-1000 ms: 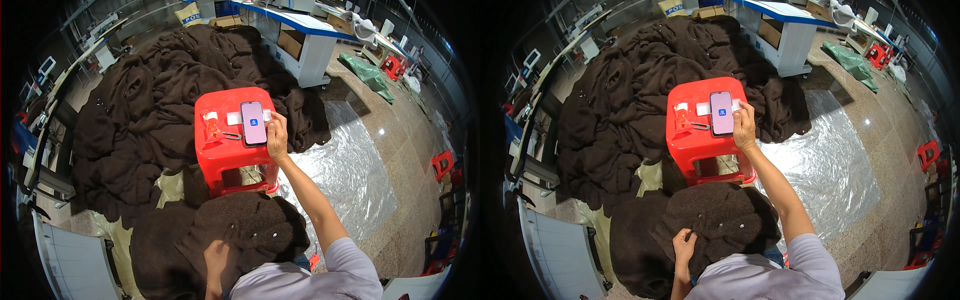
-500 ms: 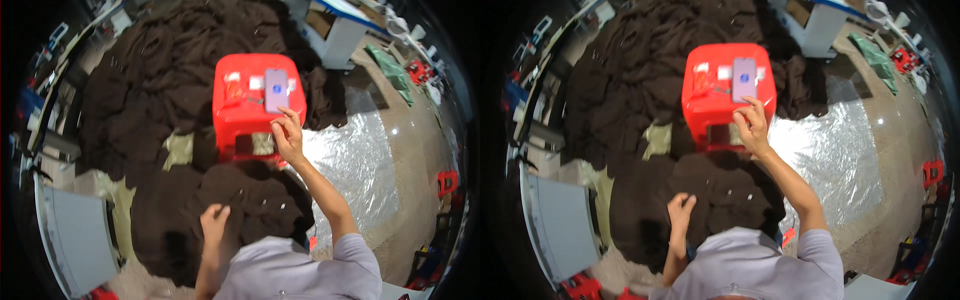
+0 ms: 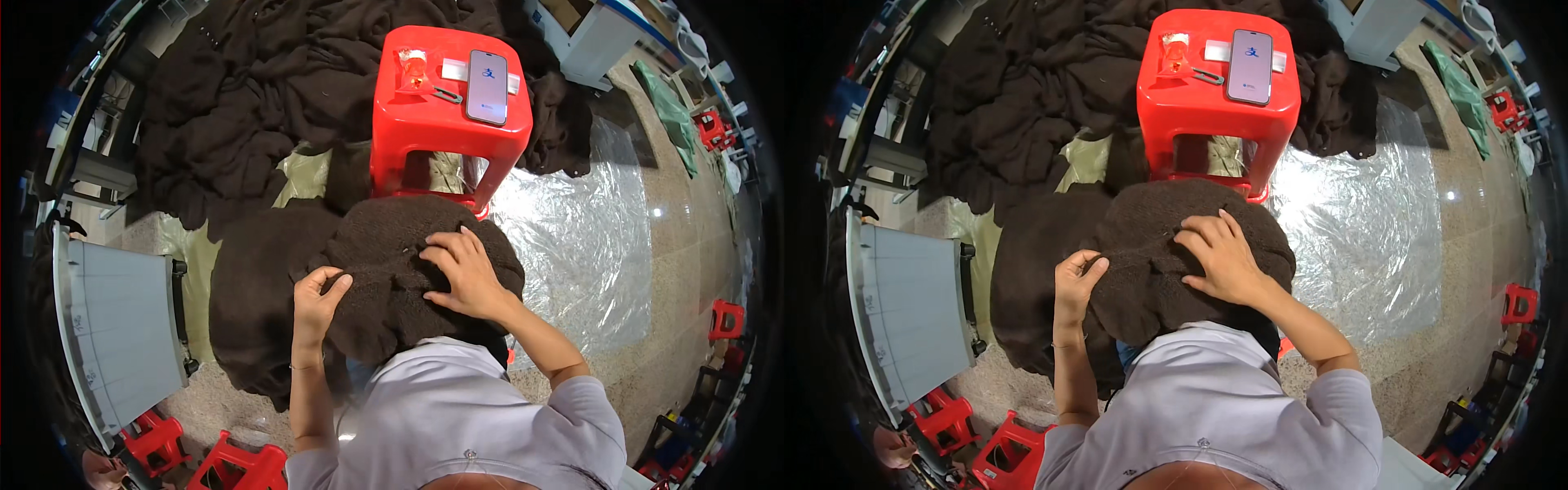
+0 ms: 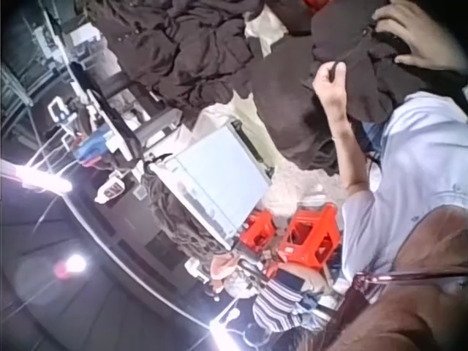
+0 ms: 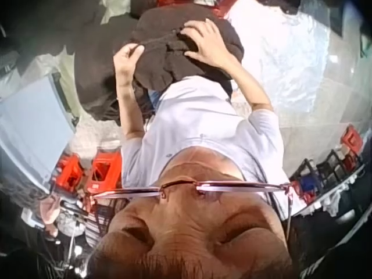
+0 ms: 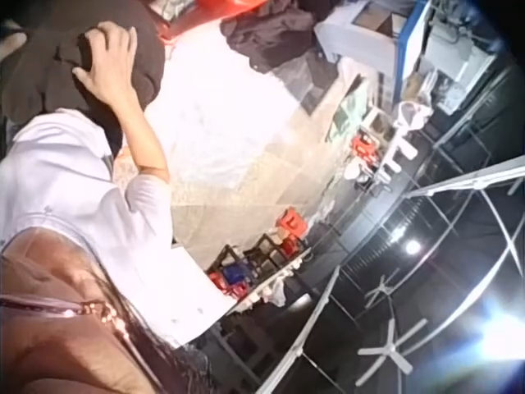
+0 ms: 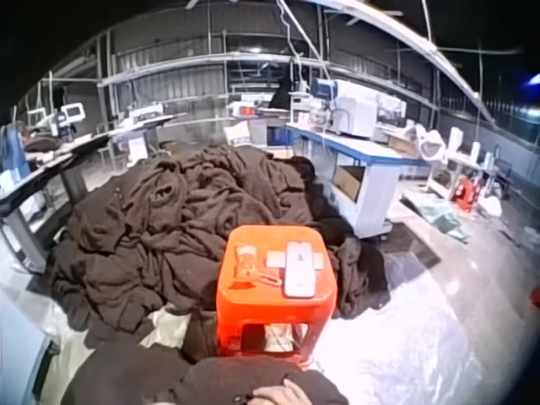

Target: Inspecting and fastening buttons on brown fleece garments in a sewing factory floor.

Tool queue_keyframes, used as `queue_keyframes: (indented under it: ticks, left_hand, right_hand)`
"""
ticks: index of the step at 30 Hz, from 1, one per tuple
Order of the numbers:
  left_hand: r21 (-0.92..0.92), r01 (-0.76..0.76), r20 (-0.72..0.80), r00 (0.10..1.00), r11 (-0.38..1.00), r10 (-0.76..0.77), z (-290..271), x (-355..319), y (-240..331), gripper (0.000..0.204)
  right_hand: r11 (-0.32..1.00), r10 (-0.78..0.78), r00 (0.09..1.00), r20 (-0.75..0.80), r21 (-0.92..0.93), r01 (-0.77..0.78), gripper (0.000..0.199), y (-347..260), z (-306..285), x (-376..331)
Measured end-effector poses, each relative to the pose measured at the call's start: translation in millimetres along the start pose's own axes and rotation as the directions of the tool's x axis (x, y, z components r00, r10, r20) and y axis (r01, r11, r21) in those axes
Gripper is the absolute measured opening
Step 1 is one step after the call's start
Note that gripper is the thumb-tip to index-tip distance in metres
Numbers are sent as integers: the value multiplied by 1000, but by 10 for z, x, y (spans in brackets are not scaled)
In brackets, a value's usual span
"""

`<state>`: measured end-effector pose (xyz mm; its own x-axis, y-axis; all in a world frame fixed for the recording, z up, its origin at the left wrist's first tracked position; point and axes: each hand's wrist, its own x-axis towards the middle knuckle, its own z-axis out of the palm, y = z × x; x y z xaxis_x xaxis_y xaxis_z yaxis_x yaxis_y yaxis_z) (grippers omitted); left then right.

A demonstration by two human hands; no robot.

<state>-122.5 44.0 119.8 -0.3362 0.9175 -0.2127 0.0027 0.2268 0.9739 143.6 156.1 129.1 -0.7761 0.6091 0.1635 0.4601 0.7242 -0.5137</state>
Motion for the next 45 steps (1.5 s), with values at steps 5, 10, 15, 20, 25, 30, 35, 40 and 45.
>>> queue_keyframes:
  ticks: [5, 10, 15, 20, 25, 30, 35, 40, 45]
  left_hand:
    - [79, 60, 51, 997, 995, -64, -171, -49, 11, 7]
    - [246, 3, 87, 996, 969, -25, -339, -61, -60, 10]
    - [-398, 146, 92, 989, 906, -119, -157, -118, -45, 10]
    - [-108, 253, 168, 958, 961, -233, -155, -113, 16, 18]
    - [-70, 188, 122, 976, 980, -178, -64, -125, 68, 16]
    - [-444, 235, 186, 968, 865, -168, 260, -144, 200, 14]
    - [-478, 266, 246, 955, 837, -163, 318, -176, 268, 14]
    - [-442, 357, 321, 919, 823, -226, 303, -193, 216, 18]
    - [-374, 366, 295, 918, 852, -265, 340, -169, 217, 17]
  right_hand:
    - [999, -43, 966, -256, -11, 41, 41, 46, 174, -151]
    - [975, 197, 970, -146, 136, -177, 36, 100, 8, -214]
    - [816, 465, 883, -59, 416, -402, 36, 102, -83, -217]
    - [807, 466, 880, -96, 455, -377, 35, 127, -236, -182]
    - [873, 312, 943, -118, 427, -235, 30, 1, -384, -153]
    - [796, -63, 997, -54, 600, 83, 31, -494, -230, 40]
    - [754, -68, 996, -62, 650, 92, 35, -374, 97, 240]
    - [790, -17, 999, -42, 613, 39, 34, -356, 138, 185]
    - [762, 44, 989, -142, 644, 59, 37, -337, 167, 205]
